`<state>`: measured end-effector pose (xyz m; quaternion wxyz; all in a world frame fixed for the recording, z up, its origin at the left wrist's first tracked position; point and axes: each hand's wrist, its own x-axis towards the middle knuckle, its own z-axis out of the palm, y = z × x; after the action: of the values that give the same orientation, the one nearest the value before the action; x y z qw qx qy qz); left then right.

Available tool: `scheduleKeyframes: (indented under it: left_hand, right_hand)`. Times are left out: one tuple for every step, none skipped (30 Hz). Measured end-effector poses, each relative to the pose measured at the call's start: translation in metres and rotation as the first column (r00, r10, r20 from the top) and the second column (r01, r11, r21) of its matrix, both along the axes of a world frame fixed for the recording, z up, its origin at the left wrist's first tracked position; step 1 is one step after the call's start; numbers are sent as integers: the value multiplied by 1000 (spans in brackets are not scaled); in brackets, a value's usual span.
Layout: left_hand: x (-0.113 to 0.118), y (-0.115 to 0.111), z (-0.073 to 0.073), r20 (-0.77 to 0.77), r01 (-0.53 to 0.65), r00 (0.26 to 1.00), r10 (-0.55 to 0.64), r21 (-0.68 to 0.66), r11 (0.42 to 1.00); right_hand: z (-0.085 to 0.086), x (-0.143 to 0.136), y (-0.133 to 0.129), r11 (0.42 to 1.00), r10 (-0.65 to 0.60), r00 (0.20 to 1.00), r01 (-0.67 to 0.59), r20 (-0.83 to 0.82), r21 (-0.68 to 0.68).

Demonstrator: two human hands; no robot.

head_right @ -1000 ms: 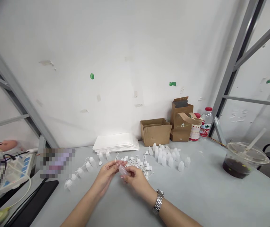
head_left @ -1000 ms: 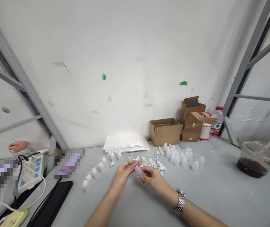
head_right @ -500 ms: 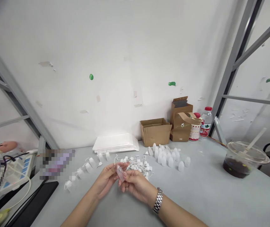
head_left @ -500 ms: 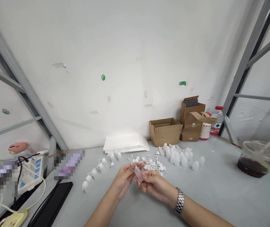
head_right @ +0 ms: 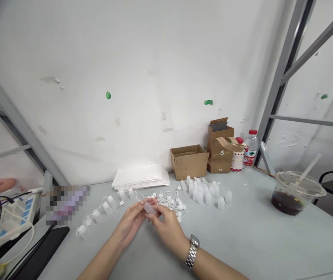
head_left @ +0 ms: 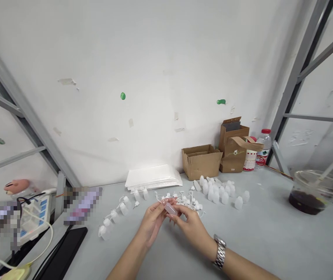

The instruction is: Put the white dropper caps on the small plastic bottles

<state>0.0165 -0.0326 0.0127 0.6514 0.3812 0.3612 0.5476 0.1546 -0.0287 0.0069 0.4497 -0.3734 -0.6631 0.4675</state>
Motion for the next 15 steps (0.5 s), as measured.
scheduleKeyframes:
  left_hand:
    - [0, 0, 1, -5, 7, 1000, -7, 6, 1000]
    - [0, 0, 1, -16, 16, 1000, -16, 12, 1000]
    - [0, -1, 2, -30, 26, 999, -25, 17, 1000]
    - [0, -1, 4, -45, 35, 998, -34, 22, 999]
    - [0, -2, 5, -59, 41, 997, -39, 27, 999]
    - [-1, -3, 6, -71, 45, 997, -43, 31, 999]
    - [-1, -3, 8, -80, 47, 996, -44, 37, 998]
    - [-1, -4, 9, -89, 48, 995, -44, 44, 998]
    - [-1, -5, 10, -96, 52, 994, -47, 50, 997]
    - [-1, -5, 10, -99, 61, 994, -55, 54, 997]
    - [-1, -6, 11, -96, 71, 993, -66, 56, 996]
    - [-1, -6, 11, -87, 79, 993, -74, 57, 995]
    - [0, -6, 11, -71, 79, 995, -75, 57, 995]
    - [0, -6, 10, -50, 74, 996, -71, 54, 996]
    - [0, -5, 9, -28, 60, 998, -59, 49, 997]
  right_hand:
    - [-1, 0, -1, 1000, -11, 1000, 10, 16, 28]
    - [-1, 0, -1, 1000, 0, 1000, 0, 7, 24]
    - [-2, 0, -1, 999, 31, 999, -32, -24, -11]
    - [-3, 0, 1, 995, 75, 995, -79, -73, -61]
    - [-4, 1, 2, 984, 124, 982, -140, -139, -114]
    - [-5, 1, 4, 963, 175, 960, -213, -217, -164]
    - [-5, 1, 6, 934, 221, 927, -291, -305, -208]
    - [-5, 1, 8, 895, 256, 882, -371, -397, -248]
    - [-4, 2, 9, 848, 274, 828, -448, -489, -283]
    - [-4, 2, 10, 796, 277, 773, -517, -570, -314]
    - [-3, 3, 10, 747, 267, 725, -572, -635, -339]
    - [-3, 4, 10, 708, 253, 688, -611, -680, -355]
    - [-3, 4, 9, 681, 242, 663, -636, -708, -363]
    - [-3, 4, 9, 662, 237, 648, -653, -724, -368]
    - [-3, 4, 8, 652, 236, 641, -662, -730, -370]
